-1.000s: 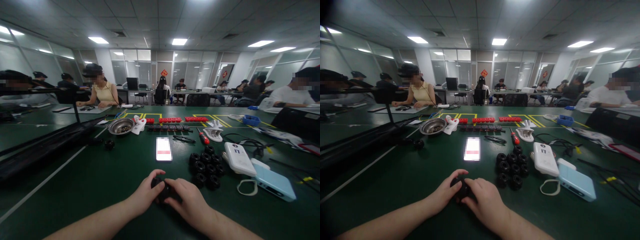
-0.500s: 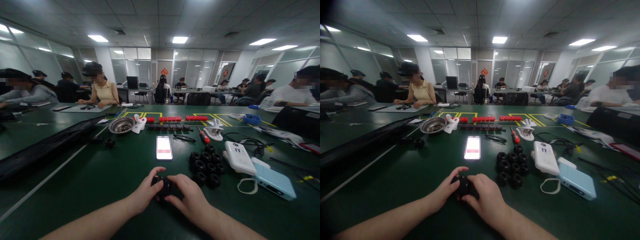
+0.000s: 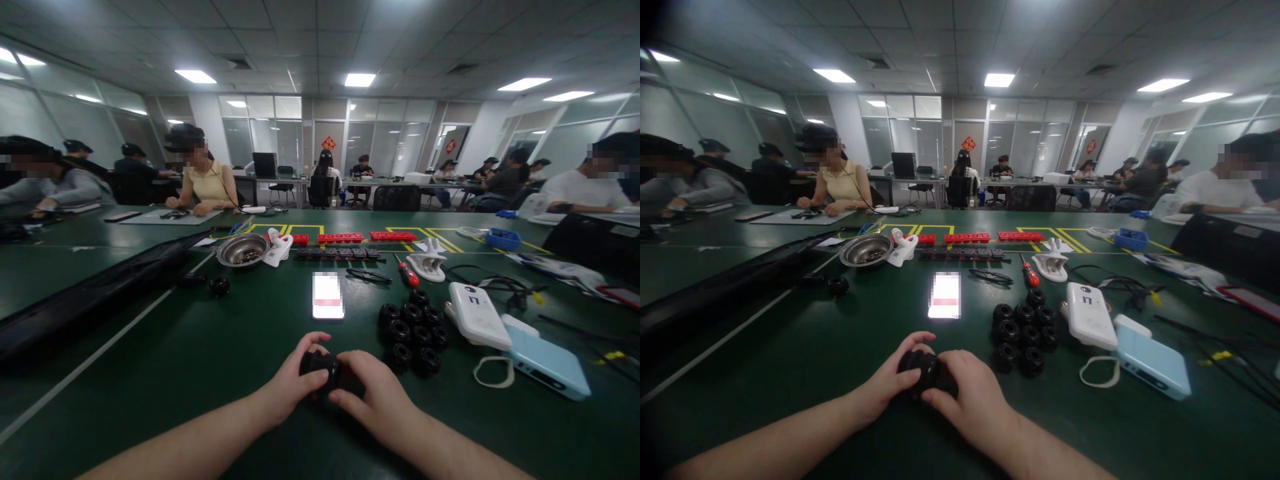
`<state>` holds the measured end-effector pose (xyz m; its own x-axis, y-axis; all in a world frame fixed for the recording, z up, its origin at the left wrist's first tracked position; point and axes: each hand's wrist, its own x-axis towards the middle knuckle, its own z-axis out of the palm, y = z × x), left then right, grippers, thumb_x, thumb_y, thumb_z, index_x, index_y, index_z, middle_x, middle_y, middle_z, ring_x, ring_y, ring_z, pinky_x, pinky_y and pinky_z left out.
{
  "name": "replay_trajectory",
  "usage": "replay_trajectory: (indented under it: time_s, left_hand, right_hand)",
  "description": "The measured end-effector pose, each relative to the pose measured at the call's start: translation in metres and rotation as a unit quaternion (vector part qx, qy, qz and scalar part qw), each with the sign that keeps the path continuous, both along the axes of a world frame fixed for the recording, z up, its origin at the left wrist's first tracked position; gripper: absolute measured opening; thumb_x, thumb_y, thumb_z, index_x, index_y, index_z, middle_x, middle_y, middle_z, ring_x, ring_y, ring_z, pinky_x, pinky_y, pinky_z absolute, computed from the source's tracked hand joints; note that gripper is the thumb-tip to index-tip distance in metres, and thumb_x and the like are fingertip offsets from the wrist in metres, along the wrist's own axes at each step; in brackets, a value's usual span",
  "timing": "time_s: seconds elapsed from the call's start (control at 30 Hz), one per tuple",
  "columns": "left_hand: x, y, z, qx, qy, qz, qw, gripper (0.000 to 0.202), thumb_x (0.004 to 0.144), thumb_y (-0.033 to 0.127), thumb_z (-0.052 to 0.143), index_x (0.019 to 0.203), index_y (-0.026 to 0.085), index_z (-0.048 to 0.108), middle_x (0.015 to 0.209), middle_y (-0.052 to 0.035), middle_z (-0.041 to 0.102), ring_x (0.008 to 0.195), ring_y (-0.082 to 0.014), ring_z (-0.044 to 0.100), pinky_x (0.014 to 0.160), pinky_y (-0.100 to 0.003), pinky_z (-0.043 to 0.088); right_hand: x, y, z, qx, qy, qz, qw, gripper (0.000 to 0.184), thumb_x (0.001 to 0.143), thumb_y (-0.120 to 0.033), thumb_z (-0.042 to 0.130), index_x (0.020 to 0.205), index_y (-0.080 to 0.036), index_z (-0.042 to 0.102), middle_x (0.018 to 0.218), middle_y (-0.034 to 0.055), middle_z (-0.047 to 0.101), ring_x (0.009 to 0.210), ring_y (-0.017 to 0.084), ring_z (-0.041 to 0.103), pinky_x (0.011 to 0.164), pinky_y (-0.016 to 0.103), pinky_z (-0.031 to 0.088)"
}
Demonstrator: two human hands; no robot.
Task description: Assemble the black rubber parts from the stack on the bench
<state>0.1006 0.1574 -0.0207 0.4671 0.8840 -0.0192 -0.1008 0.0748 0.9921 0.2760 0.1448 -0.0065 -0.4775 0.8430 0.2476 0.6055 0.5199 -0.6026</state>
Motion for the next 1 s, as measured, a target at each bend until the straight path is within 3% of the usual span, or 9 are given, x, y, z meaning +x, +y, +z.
replay_trajectory:
  time_s: [0.2, 0.33, 0.47, 0.57, 0.73, 0.87, 1.0]
  left_hand:
    - [0.0046, 0.0026, 0.0024, -0.043, 0.055, 0.017, 0.997, 0.05, 0.067, 0.049, 0.051, 0.101, 0.017, 0.036, 0.075, -0.0014, 0.05, 0.051, -0.0112, 0.05, 0.048, -0.025, 0.039]
    - [0.0053, 0.0012, -0.0017, -0.038, 0.032, 0.049, 0.998, 0.048, 0.067, 0.041, 0.052, 0.105, 0.019, 0.033, 0.08, -0.0012, 0.047, 0.058, -0.0121, 0.051, 0.048, -0.023, 0.038]
    - [0.0025, -0.0009, -0.0036, 0.017, 0.034, 0.037, 0.999, 0.056, 0.063, 0.031, 0.06, 0.112, 0.023, 0.032, 0.092, -0.0023, 0.043, 0.079, -0.0169, 0.05, 0.057, -0.025, 0.041]
    - [0.0005, -0.0005, -0.0029, 0.038, 0.03, 0.017, 0.999, 0.061, 0.062, 0.03, 0.062, 0.115, 0.023, 0.032, 0.096, -0.0029, 0.044, 0.088, -0.0192, 0.047, 0.067, -0.028, 0.04]
    - [0.0011, 0.0008, -0.0001, -0.012, 0.029, -0.005, 0.999, 0.057, 0.067, 0.047, 0.052, 0.113, 0.02, 0.033, 0.09, -0.0046, 0.048, 0.068, -0.0158, 0.052, 0.054, -0.026, 0.039]
    - [0.0033, -0.0009, 0.0028, -0.016, 0.062, 0.017, 0.998, 0.042, 0.071, 0.042, 0.05, 0.104, 0.018, 0.04, 0.086, -0.0036, 0.049, 0.071, -0.0156, 0.051, 0.055, -0.025, 0.041]
    - [0.003, -0.0008, 0.0002, -0.021, 0.038, 0.044, 0.998, 0.047, 0.069, 0.035, 0.051, 0.11, 0.021, 0.033, 0.087, -0.0025, 0.044, 0.069, -0.0144, 0.05, 0.052, -0.024, 0.041]
  right_hand:
    - [-0.0001, 0.0003, -0.0008, 0.063, -0.026, 0.028, 0.997, 0.039, 0.074, -0.023, 0.056, 0.111, -0.017, 0.046, 0.093, 0.0068, 0.056, 0.082, 0.019, 0.051, 0.071, 0.032, 0.042]
    - [-0.0002, 0.0007, -0.0006, 0.015, -0.014, -0.014, 1.0, 0.049, 0.07, -0.03, 0.06, 0.114, -0.02, 0.043, 0.102, 0.0066, 0.055, 0.09, 0.021, 0.05, 0.077, 0.034, 0.041]
    - [0.0, 0.0011, -0.0008, -0.032, -0.013, -0.04, 0.999, 0.026, 0.075, -0.036, 0.054, 0.095, -0.019, 0.054, 0.086, 0.0043, 0.058, 0.078, 0.019, 0.052, 0.067, 0.031, 0.042]
    - [0.0005, 0.0022, -0.0011, -0.018, -0.007, -0.034, 0.999, 0.024, 0.073, -0.032, 0.058, 0.091, -0.018, 0.055, 0.082, 0.0045, 0.057, 0.075, 0.019, 0.051, 0.066, 0.031, 0.042]
    - [0.0, 0.002, 0.0008, 0.02, -0.008, -0.015, 1.0, 0.038, 0.067, -0.023, 0.065, 0.101, -0.017, 0.051, 0.088, 0.0053, 0.057, 0.08, 0.019, 0.05, 0.07, 0.031, 0.041]
    - [-0.0016, 0.001, 0.0019, 0.018, -0.018, -0.009, 1.0, 0.046, 0.061, -0.03, 0.069, 0.101, -0.019, 0.05, 0.093, 0.0046, 0.056, 0.083, 0.021, 0.05, 0.073, 0.034, 0.04]
    - [-0.0016, 0.0025, -0.0009, -0.016, -0.011, -0.036, 0.999, 0.025, 0.072, -0.032, 0.058, 0.093, -0.019, 0.052, 0.086, 0.0038, 0.057, 0.078, 0.019, 0.051, 0.068, 0.032, 0.041]
